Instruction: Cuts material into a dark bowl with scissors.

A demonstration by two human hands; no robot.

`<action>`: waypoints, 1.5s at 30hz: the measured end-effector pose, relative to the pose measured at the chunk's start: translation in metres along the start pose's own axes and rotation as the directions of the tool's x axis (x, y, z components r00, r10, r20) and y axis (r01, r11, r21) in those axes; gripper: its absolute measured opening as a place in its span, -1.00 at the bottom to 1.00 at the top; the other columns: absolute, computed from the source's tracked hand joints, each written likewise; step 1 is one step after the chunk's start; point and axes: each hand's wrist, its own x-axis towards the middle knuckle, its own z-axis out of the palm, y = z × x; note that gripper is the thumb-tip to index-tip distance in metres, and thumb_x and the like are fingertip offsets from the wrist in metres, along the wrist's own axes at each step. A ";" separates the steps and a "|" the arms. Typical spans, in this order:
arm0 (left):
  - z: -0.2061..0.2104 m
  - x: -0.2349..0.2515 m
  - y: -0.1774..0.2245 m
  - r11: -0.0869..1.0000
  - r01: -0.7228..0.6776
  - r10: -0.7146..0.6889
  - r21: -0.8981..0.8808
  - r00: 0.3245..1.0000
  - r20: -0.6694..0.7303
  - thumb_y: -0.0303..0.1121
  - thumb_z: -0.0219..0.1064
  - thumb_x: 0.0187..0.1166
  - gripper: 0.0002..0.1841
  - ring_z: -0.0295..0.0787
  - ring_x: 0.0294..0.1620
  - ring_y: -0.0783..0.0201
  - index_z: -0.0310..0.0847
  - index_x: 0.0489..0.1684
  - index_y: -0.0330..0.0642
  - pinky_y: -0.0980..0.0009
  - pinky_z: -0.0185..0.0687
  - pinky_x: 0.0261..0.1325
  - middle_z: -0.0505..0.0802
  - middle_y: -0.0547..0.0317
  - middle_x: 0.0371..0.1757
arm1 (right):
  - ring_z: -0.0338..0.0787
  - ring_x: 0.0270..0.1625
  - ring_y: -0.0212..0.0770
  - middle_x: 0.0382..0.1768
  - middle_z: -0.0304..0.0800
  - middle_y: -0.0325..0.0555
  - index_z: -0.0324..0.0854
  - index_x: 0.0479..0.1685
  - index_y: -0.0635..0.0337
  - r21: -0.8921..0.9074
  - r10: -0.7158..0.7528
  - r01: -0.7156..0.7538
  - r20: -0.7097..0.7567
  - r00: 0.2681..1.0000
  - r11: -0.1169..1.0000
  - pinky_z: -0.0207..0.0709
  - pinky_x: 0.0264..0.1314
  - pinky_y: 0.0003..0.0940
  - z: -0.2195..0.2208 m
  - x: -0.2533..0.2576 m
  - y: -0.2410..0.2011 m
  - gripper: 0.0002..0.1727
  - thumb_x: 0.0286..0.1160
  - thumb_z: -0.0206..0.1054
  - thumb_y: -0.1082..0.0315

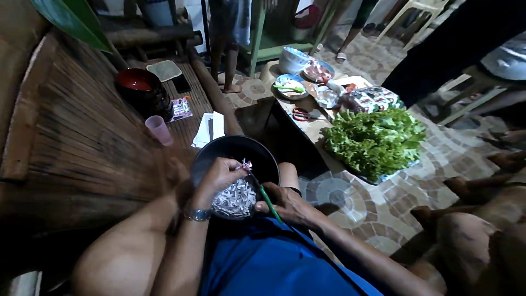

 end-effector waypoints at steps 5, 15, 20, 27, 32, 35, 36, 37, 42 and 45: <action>-0.002 0.000 -0.005 1.000 0.019 -0.019 -0.001 1.000 0.016 -0.56 0.45 0.50 -0.91 0.34 -0.65 0.56 0.74 -0.40 -0.37 0.63 0.30 -0.49 0.60 0.30 -0.65 | 0.75 -0.06 0.05 -0.10 0.77 0.16 0.56 0.32 0.36 -0.027 -0.028 0.027 -0.032 0.999 0.999 0.55 0.05 0.13 0.003 0.004 0.001 -0.15 0.47 0.27 -0.33; -0.005 0.002 -0.008 0.999 0.044 -0.044 0.003 0.995 0.092 -0.58 0.45 0.50 -0.78 0.36 -0.65 0.59 0.64 -0.60 -0.33 0.65 0.31 -0.48 0.55 0.36 -0.70 | 0.71 -0.24 -0.04 -0.29 0.76 0.13 0.67 0.07 0.45 -0.077 -0.123 0.114 -0.120 0.985 0.990 0.53 -0.11 -0.02 0.005 0.001 0.010 -0.31 0.50 0.37 -0.16; -0.006 0.002 -0.010 0.997 0.070 -0.073 0.026 0.987 0.143 -0.58 0.45 0.49 -0.79 0.39 -0.64 0.61 0.64 -0.59 -0.34 0.65 0.35 -0.44 0.59 0.38 -0.67 | 0.73 -0.07 0.09 -0.13 0.75 0.20 0.58 0.26 0.40 -0.092 -0.025 0.027 0.032 0.999 0.995 0.53 0.06 0.14 -0.002 0.003 0.005 -0.24 0.54 0.30 -0.24; -0.004 0.001 -0.011 0.995 0.084 -0.075 -0.043 0.980 0.184 -0.65 0.43 0.45 -0.84 0.44 -0.62 0.63 0.70 -0.54 -0.33 0.69 0.40 -0.42 0.65 0.40 -0.64 | 0.71 -0.15 0.00 -0.22 0.75 0.11 0.63 0.15 0.38 -0.069 -0.069 0.070 0.016 0.997 0.995 0.51 -0.03 0.07 -0.001 0.003 0.010 -0.23 0.46 0.31 -0.29; -0.005 0.003 -0.016 0.996 0.080 -0.069 -0.046 0.979 0.192 -0.63 0.44 0.45 -0.76 0.44 -0.64 0.63 0.64 -0.66 -0.27 0.68 0.39 -0.43 0.62 0.43 -0.69 | 0.68 -0.28 -0.05 -0.34 0.72 0.10 0.67 -0.03 0.45 -0.080 -0.177 0.171 -0.071 0.982 0.982 0.50 -0.16 -0.02 0.004 0.002 0.018 -0.22 0.45 0.32 -0.30; -0.004 0.003 -0.016 0.994 0.093 -0.079 -0.061 0.978 0.194 -0.64 0.43 0.46 -0.77 0.47 -0.63 0.62 0.66 -0.64 -0.26 0.68 0.43 -0.40 0.64 0.43 -0.68 | 0.69 -0.30 -0.04 -0.36 0.72 0.12 0.67 -0.05 0.47 -0.112 -0.190 0.181 -0.080 0.978 0.977 0.51 -0.18 -0.03 0.004 0.001 0.017 -0.25 0.48 0.33 -0.25; -0.004 0.003 -0.016 0.992 0.104 -0.089 -0.070 0.977 0.192 -0.64 0.42 0.47 -0.78 0.47 -0.63 0.62 0.67 -0.62 -0.27 0.68 0.43 -0.40 0.65 0.43 -0.68 | 0.70 -0.28 -0.02 -0.34 0.74 0.14 0.68 -0.02 0.49 -0.120 -0.182 0.173 -0.074 0.980 0.978 0.52 -0.15 -0.02 0.003 0.001 0.016 -0.27 0.51 0.34 -0.21; -0.004 0.003 -0.016 0.990 0.113 -0.097 -0.079 0.977 0.192 -0.65 0.42 0.47 -0.78 0.48 -0.62 0.62 0.68 -0.61 -0.27 0.67 0.44 -0.39 0.65 0.43 -0.67 | 0.70 -0.28 -0.02 -0.33 0.74 0.15 0.68 -0.02 0.49 -0.127 -0.175 0.165 -0.071 0.982 0.978 0.53 -0.14 -0.03 0.003 0.001 0.015 -0.30 0.53 0.36 -0.17; -0.004 0.005 -0.020 0.989 0.127 -0.108 -0.081 0.973 0.205 -0.65 0.41 0.47 -0.75 0.47 -0.64 0.62 0.64 -0.65 -0.25 0.67 0.44 -0.41 0.64 0.44 -0.69 | 0.72 -0.17 0.04 -0.23 0.75 0.18 0.64 0.09 0.46 -0.106 -0.096 0.097 0.014 0.995 0.990 0.53 -0.03 0.06 0.000 0.005 0.012 -0.30 0.54 0.34 -0.18; -0.003 0.005 -0.018 0.987 0.154 -0.139 -0.040 0.959 0.245 -0.63 0.42 0.47 -0.83 0.45 -0.66 0.63 0.69 -0.56 -0.31 0.69 0.43 -0.43 0.64 0.42 -0.69 | 0.72 -0.07 0.09 -0.13 0.74 0.19 0.60 0.21 0.40 -0.100 -0.027 0.037 0.094 0.995 0.994 0.50 0.05 0.14 -0.004 0.005 0.005 -0.24 0.54 0.29 -0.26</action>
